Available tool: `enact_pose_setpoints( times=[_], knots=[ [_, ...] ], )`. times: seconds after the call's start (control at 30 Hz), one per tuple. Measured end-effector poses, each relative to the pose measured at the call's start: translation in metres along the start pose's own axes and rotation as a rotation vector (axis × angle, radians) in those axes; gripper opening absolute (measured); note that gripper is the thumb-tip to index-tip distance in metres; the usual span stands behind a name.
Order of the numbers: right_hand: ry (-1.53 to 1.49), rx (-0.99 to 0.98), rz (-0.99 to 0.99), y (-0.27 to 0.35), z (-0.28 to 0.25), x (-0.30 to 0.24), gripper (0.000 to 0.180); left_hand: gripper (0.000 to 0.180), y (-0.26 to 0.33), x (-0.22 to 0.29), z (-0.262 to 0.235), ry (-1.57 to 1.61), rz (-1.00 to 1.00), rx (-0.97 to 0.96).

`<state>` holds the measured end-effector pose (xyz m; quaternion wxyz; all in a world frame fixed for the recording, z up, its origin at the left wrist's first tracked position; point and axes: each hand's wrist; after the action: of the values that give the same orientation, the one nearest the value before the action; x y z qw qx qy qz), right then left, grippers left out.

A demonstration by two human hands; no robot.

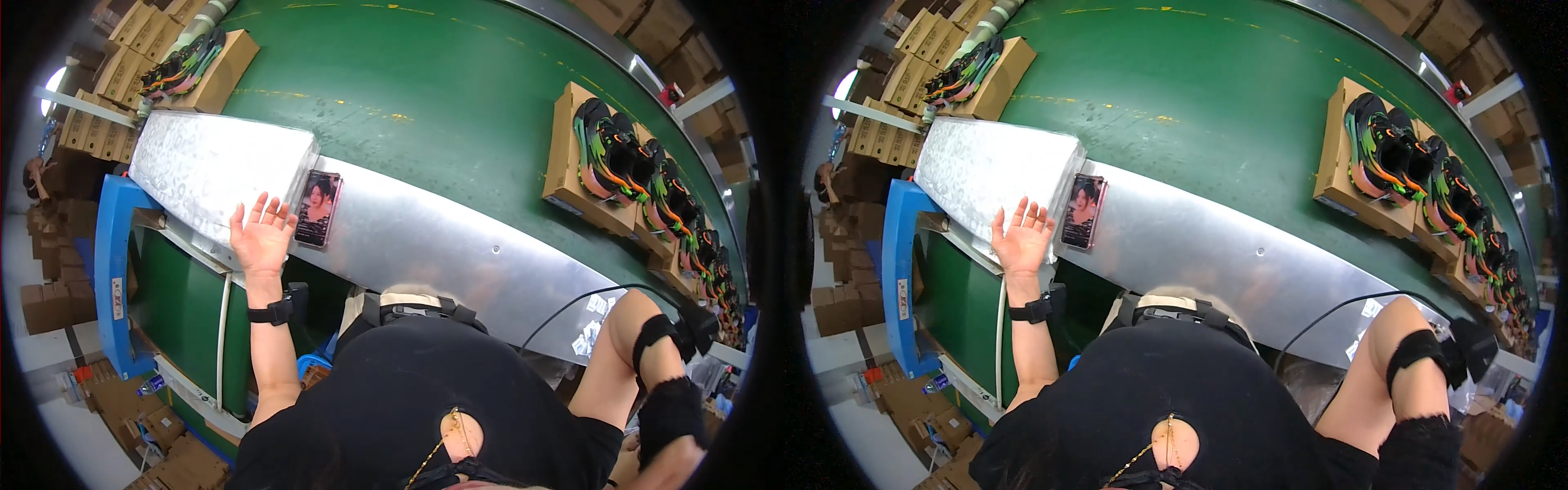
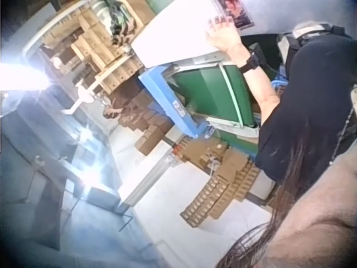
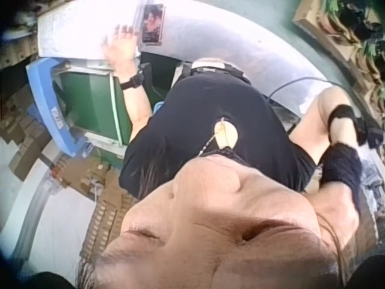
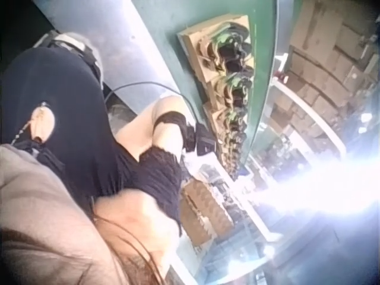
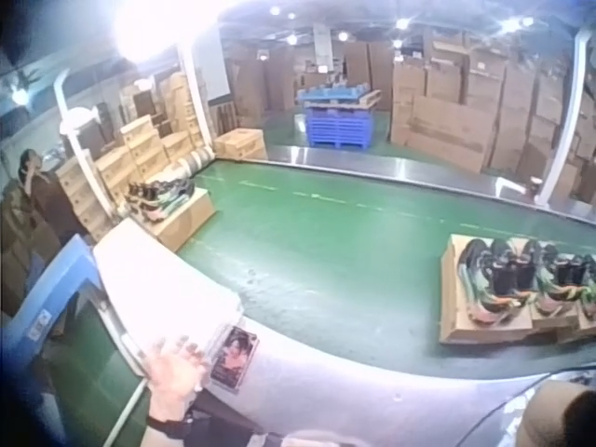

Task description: Packing pairs of shoes into cardboard boxes on a factory assembly line.

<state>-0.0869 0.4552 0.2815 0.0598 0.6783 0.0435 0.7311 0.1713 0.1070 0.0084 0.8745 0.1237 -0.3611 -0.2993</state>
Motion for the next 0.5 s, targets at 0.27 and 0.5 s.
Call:
enact_pose_setpoints(
  times=[0.27,0.5],
  knots=[
    [0.247,-0.464,0.241,-0.057,-0.038,-0.042,0.028,0.043,-0.016,-0.015,0.014,-0.045,-0.078,-0.008],
    [0.468,-0.914,0.448,-0.392,-0.145,-0.067,0.028,0.042,-0.027,-0.025,0.036,-0.085,-0.137,-0.073]
  ],
)
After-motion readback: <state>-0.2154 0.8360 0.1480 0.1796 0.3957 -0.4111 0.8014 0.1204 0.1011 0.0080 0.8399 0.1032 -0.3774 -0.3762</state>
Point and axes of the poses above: each hand's wrist, its own y-axis away from the middle knuckle, its own z-axis out of the palm, x = y × z, and after that the axes turned 5 degrees about x, right-handed
